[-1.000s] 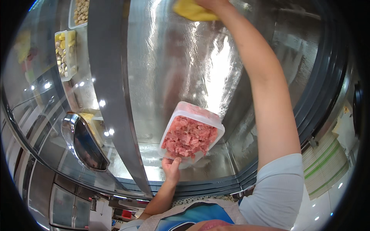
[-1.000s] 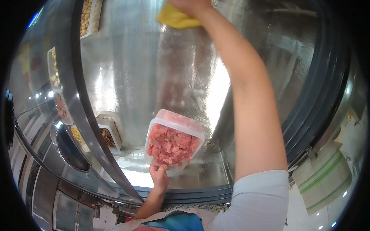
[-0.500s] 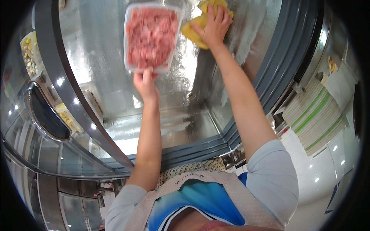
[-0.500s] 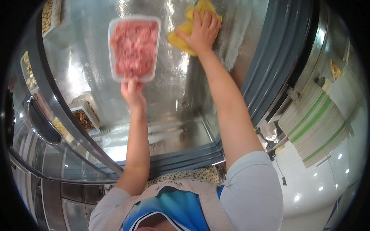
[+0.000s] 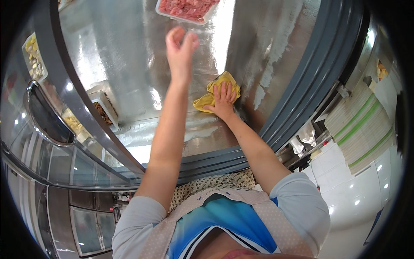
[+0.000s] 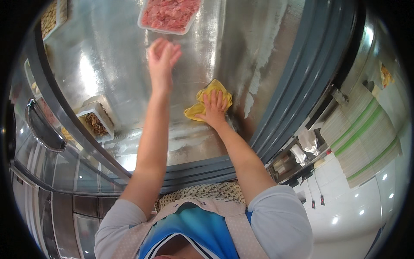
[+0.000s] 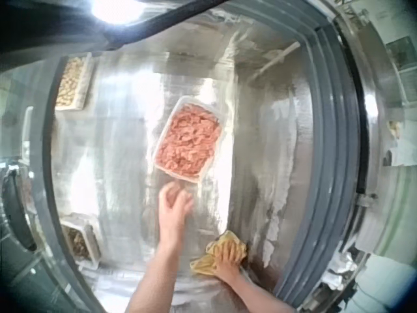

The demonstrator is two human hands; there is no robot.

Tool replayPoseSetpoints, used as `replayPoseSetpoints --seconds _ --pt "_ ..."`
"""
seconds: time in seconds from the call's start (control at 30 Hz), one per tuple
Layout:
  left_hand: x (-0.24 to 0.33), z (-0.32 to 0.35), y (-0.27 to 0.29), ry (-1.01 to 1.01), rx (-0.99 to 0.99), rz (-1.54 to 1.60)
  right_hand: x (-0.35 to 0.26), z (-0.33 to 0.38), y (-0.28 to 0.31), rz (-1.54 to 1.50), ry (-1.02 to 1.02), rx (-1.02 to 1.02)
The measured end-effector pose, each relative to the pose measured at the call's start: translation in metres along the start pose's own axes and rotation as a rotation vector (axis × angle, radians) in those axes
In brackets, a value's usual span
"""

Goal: The person cleans the interior of a refrigerated display case using a yellow cloth. They move several food containers aside to wipe the stainless steel surface, then return the containers to their original positions.

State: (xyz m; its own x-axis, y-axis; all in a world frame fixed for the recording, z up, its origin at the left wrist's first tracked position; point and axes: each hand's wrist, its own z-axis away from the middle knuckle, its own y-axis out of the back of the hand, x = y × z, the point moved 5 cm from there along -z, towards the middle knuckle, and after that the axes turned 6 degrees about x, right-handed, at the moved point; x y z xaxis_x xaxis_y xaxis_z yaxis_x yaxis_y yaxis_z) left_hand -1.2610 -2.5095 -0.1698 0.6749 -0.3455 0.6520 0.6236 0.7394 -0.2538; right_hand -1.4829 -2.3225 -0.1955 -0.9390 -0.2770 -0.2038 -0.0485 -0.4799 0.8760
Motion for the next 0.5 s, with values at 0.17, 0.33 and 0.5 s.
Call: replayPoseSetpoints --seconds 0.17,0.33,0.5 --pt "-0.019 0.128 0.043 0.066 -0.020 -0.197 -0.008 -0.015 -0.012 0.086 -0.046 0.178" --pt "0.008 0.236 0.098 0.184 -0.162 -0.293 -0.095 -0.089 -0.001 -0.008 0.160 0.346" --pt "0.049 0.270 0.137 0.083 -0.016 -0.263 -0.269 -0.126 -0.009 -0.084 0.463 0.318"
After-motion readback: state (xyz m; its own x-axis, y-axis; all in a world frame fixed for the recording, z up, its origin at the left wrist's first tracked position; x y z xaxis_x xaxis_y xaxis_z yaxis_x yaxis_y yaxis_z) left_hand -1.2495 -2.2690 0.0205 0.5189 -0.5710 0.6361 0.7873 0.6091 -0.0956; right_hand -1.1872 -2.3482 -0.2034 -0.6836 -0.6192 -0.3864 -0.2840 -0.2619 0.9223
